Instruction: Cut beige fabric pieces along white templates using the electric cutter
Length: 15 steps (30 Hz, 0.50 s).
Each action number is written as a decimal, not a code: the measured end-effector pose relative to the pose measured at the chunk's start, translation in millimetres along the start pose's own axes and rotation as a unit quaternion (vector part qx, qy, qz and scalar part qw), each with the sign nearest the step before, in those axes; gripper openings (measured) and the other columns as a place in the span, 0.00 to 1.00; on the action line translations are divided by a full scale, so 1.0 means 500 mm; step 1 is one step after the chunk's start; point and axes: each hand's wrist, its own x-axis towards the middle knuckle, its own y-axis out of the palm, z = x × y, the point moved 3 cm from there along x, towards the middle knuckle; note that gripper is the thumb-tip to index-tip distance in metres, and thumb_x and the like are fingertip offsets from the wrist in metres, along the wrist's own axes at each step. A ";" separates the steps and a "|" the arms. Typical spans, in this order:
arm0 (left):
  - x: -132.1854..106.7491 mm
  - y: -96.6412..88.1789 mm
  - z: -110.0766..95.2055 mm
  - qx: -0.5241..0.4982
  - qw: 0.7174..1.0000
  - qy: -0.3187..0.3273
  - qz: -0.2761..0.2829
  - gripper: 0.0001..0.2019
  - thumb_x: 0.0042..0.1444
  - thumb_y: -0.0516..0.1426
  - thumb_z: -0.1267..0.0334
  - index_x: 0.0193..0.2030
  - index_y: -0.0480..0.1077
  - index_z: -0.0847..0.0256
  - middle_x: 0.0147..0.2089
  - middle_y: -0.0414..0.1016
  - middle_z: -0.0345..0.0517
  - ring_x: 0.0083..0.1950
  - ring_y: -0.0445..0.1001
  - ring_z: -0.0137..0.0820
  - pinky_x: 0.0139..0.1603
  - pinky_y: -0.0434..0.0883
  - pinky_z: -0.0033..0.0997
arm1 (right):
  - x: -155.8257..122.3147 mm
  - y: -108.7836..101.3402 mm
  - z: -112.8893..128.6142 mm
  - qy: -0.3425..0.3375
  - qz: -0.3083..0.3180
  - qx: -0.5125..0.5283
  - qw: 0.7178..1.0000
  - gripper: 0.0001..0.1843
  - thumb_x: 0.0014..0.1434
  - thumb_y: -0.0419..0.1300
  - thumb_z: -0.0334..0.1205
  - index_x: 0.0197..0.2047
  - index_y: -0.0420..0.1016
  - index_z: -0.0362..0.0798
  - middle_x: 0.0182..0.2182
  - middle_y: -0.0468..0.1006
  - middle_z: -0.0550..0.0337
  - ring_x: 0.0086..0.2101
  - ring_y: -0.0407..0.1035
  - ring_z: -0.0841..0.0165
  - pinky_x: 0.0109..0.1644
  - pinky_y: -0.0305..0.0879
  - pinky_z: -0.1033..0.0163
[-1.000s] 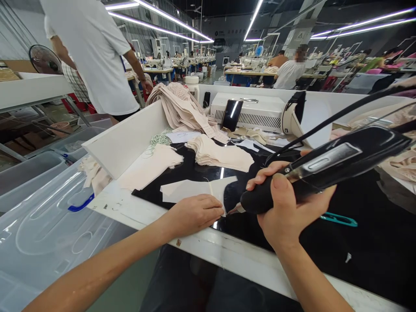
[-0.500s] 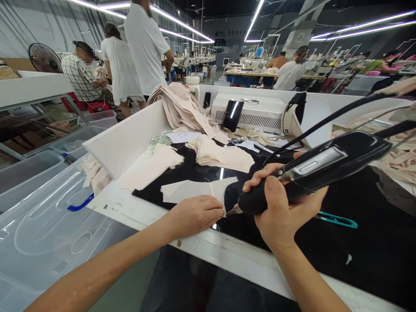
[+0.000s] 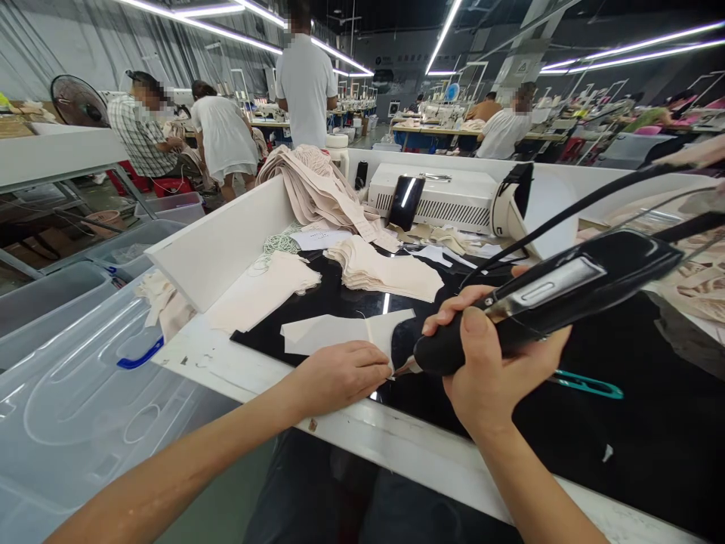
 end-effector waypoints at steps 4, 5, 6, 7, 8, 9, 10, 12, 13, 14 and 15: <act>-0.002 0.004 0.002 -0.003 1.000 0.004 -0.002 0.11 0.84 0.56 0.67 0.59 0.81 0.65 0.56 0.89 0.55 0.58 0.88 0.38 0.67 0.85 0.38 | -0.002 0.003 -0.003 0.007 0.007 -0.002 1.000 0.29 0.64 0.82 0.48 0.54 0.68 0.58 0.38 0.81 0.69 0.28 0.77 0.70 0.31 0.80 0.62; -0.003 0.005 0.002 -0.004 1.000 0.003 0.000 0.11 0.84 0.57 0.67 0.60 0.81 0.65 0.57 0.89 0.55 0.58 0.88 0.38 0.67 0.85 0.38 | -0.003 0.004 -0.003 0.006 0.009 -0.005 1.000 0.28 0.64 0.82 0.48 0.54 0.68 0.58 0.38 0.81 0.69 0.28 0.77 0.70 0.31 0.81 0.62; -0.004 0.005 0.002 -0.005 1.000 0.000 0.001 0.11 0.84 0.57 0.67 0.61 0.81 0.64 0.57 0.89 0.55 0.59 0.88 0.38 0.67 0.85 0.38 | -0.004 0.004 -0.002 0.005 0.010 -0.009 1.000 0.28 0.64 0.82 0.48 0.53 0.68 0.58 0.38 0.81 0.69 0.28 0.77 0.69 0.31 0.81 0.62; -0.005 0.005 0.003 -0.007 1.000 -0.006 0.000 0.11 0.84 0.57 0.66 0.62 0.81 0.63 0.58 0.89 0.55 0.59 0.88 0.38 0.67 0.85 0.38 | -0.004 0.003 -0.002 0.004 0.011 -0.015 1.000 0.27 0.65 0.81 0.48 0.53 0.68 0.58 0.38 0.81 0.69 0.28 0.77 0.69 0.30 0.81 0.61; -0.006 0.003 0.003 -0.009 1.000 -0.011 -0.004 0.12 0.84 0.57 0.66 0.63 0.81 0.63 0.59 0.89 0.55 0.60 0.88 0.38 0.67 0.85 0.38 | -0.004 0.002 -0.001 0.003 0.010 -0.021 1.000 0.27 0.65 0.81 0.49 0.53 0.68 0.58 0.38 0.81 0.69 0.27 0.77 0.69 0.30 0.81 0.61; -0.007 0.000 0.004 -0.012 1.000 -0.016 -0.012 0.12 0.84 0.56 0.65 0.64 0.80 0.63 0.61 0.88 0.56 0.61 0.88 0.38 0.68 0.85 0.37 | -0.004 0.001 0.000 0.002 0.009 -0.026 1.000 0.27 0.65 0.81 0.49 0.53 0.68 0.58 0.38 0.81 0.69 0.27 0.77 0.69 0.30 0.81 0.61; -0.008 -0.002 0.004 -0.016 0.999 -0.020 -0.019 0.13 0.85 0.56 0.65 0.65 0.80 0.63 0.62 0.88 0.56 0.63 0.88 0.38 0.69 0.85 0.37 | -0.004 0.000 0.000 0.002 0.009 -0.029 1.000 0.27 0.65 0.81 0.50 0.53 0.68 0.58 0.38 0.81 0.69 0.27 0.77 0.68 0.30 0.81 0.60; -0.009 -0.007 0.006 -0.023 0.999 -0.025 -0.029 0.14 0.85 0.55 0.65 0.66 0.80 0.64 0.63 0.88 0.56 0.65 0.87 0.38 0.70 0.84 0.37 | -0.003 -0.002 0.000 0.002 0.008 -0.032 0.999 0.28 0.65 0.81 0.50 0.54 0.68 0.58 0.38 0.81 0.69 0.27 0.77 0.68 0.29 0.81 0.60; -0.009 -0.008 0.007 -0.025 0.999 -0.026 -0.027 0.14 0.85 0.54 0.66 0.66 0.80 0.63 0.63 0.88 0.56 0.65 0.87 0.38 0.71 0.83 0.37 | -0.002 -0.002 0.000 0.002 0.008 -0.032 0.999 0.28 0.64 0.82 0.51 0.54 0.68 0.58 0.38 0.81 0.69 0.27 0.77 0.68 0.29 0.81 0.60; -0.010 -0.008 0.008 -0.026 0.999 -0.028 -0.022 0.14 0.84 0.55 0.66 0.66 0.80 0.63 0.63 0.88 0.56 0.65 0.87 0.38 0.71 0.83 0.38 | 0.000 -0.003 0.000 0.001 0.008 -0.029 1.000 0.29 0.64 0.82 0.51 0.54 0.69 0.58 0.38 0.81 0.69 0.27 0.77 0.68 0.29 0.81 0.61; -0.010 -0.007 0.009 -0.026 0.999 -0.030 -0.015 0.14 0.84 0.55 0.66 0.66 0.80 0.63 0.63 0.88 0.56 0.65 0.87 0.39 0.71 0.84 0.38 | 0.000 -0.003 0.000 0.003 0.007 -0.025 1.000 0.29 0.63 0.83 0.51 0.54 0.69 0.58 0.38 0.81 0.68 0.27 0.78 0.68 0.30 0.81 0.61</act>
